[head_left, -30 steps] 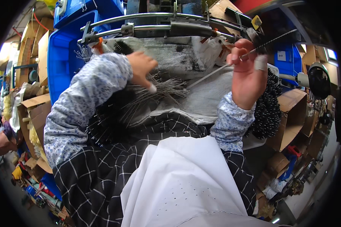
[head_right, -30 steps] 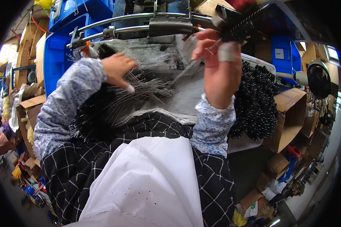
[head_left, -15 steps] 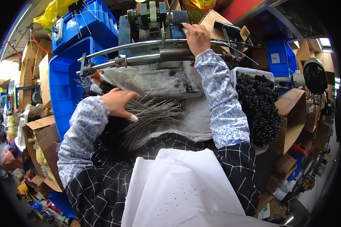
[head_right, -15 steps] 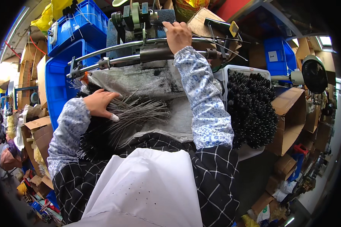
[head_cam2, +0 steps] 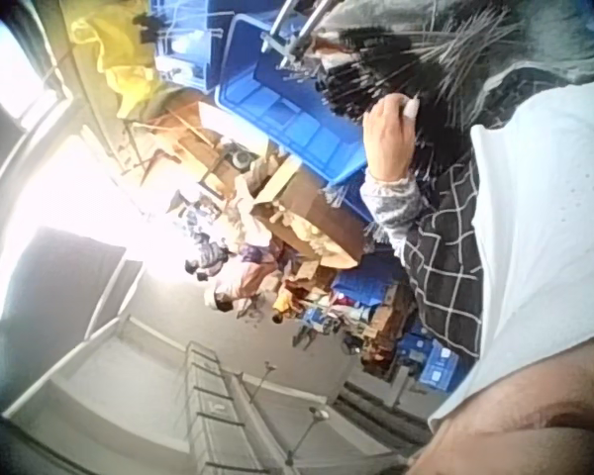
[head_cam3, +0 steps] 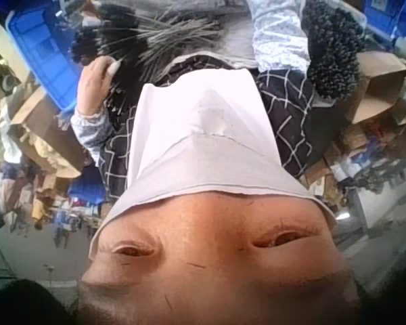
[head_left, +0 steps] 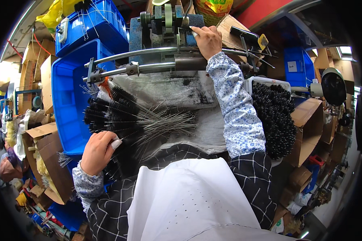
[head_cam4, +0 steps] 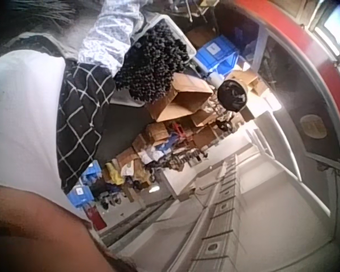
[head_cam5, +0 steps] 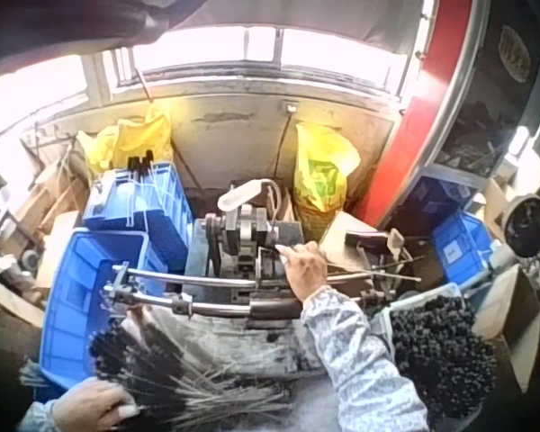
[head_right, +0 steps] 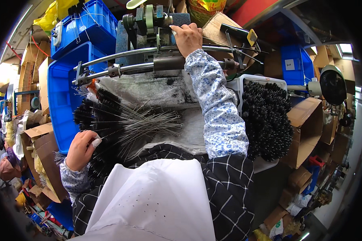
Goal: The recorder is using a hairdryer to clean or dry large circular industrial wire brushes and then placing them onto a rotating assembly machine.
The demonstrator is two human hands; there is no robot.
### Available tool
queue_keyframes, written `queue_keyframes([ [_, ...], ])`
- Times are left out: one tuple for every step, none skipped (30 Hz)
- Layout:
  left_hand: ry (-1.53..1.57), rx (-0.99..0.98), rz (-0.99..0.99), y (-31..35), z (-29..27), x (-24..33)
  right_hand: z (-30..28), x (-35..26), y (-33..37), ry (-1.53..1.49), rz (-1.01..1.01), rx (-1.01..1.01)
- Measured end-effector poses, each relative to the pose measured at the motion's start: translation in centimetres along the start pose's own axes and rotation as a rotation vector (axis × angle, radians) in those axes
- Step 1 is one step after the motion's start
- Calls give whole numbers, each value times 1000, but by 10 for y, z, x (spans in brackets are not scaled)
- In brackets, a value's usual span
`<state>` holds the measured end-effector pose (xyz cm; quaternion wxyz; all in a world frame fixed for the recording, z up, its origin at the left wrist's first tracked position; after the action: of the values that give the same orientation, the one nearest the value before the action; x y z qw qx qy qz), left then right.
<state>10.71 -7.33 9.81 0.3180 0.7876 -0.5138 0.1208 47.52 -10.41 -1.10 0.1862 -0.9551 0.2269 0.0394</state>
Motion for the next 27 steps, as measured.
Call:
queue_keyframes([
  [31, 87, -21, 1, 1, -2, 0, 1, 1, -8, -3, 8],
  [38, 107, -61, 2, 6, -6, -1, 2, 1, -16, -7, 16],
  [41, 111, -60, 1, 10, -8, -1, 2, 1, -13, -11, 17],
  [18, 142, -75, 0, 12, -10, -3, 1, 1, -10, -7, 5],
  [-6, 174, -90, 0, 12, -10, -3, 1, 1, -8, -3, -7],
  [-6, 177, -90, 0, 12, -10, -3, 0, 0, -7, -5, -5],
  [-40, 168, -67, -1, 12, -8, 1, 3, 0, -2, 12, -50],
  [-74, 159, -44, -2, 12, -6, 4, 5, 1, 3, 31, -95],
  [-73, 160, -38, -4, 12, -4, 4, 7, -1, 8, 33, -93],
  [-80, 174, -20, -3, 10, 0, 7, 4, -3, 46, 8, -103],
  [-87, 187, -2, -3, 8, 4, 9, 3, -6, 86, -16, -114],
  [-88, 186, 0, -4, 9, 5, 16, 7, -9, 65, 10, -204],
  [-116, 203, 23, -5, 11, 7, 21, 10, -10, 68, 13, -204],
  [-144, 220, 46, -6, 11, 8, 23, 13, -9, 93, -10, -167],
  [-143, 219, 51, -6, 11, 9, 24, 16, -8, 119, -33, -130],
  [-146, 230, 43, -7, 11, 8, 23, 15, -9, 139, -51, -161],
  [-149, 240, 35, -7, 10, 7, 20, 15, -6, 140, -51, -161],
  [-149, 242, 36, -7, 9, 6, 13, 18, -1, 142, 22, -112],
  [-108, 401, 85, -6, 4, 5, 2, 23, 6, 151, 99, -63],
  [-69, 565, 125, 0, -2, 5, -1, 31, 13, 177, 231, -172],
  [-26, 637, 124, 7, -6, 1, -8, 33, 20, 136, 301, -134],
  [38, 730, 141, 12, -10, -3, -8, 34, 26, 107, 292, -134],
  [102, 824, 157, 17, -15, -7, -5, 36, 30, 78, 283, -135],
  [174, 903, 233, 20, -21, -10, -1, 38, 31, 78, 280, -137],
  [245, 982, 311, 24, -29, -13, 1, 40, 31, -10, 282, -98],
  [322, 1043, 375, 29, -40, -15, 3, 41, 30, -102, 283, -60],
  [399, 1103, 440, 36, -53, -16, 5, 41, 29, -106, 279, -64],
])
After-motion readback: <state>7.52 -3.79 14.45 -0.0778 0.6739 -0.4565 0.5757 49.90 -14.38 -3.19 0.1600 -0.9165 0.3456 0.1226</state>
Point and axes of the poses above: each hand's wrist, its own y-axis away from the middle knuckle, its own z-axis out of the palm, x = y × z, the point moved 5 cm from there along -y, towards the middle knuckle, and after that the axes turned 8 degrees about -x, right-handed, at the moved point
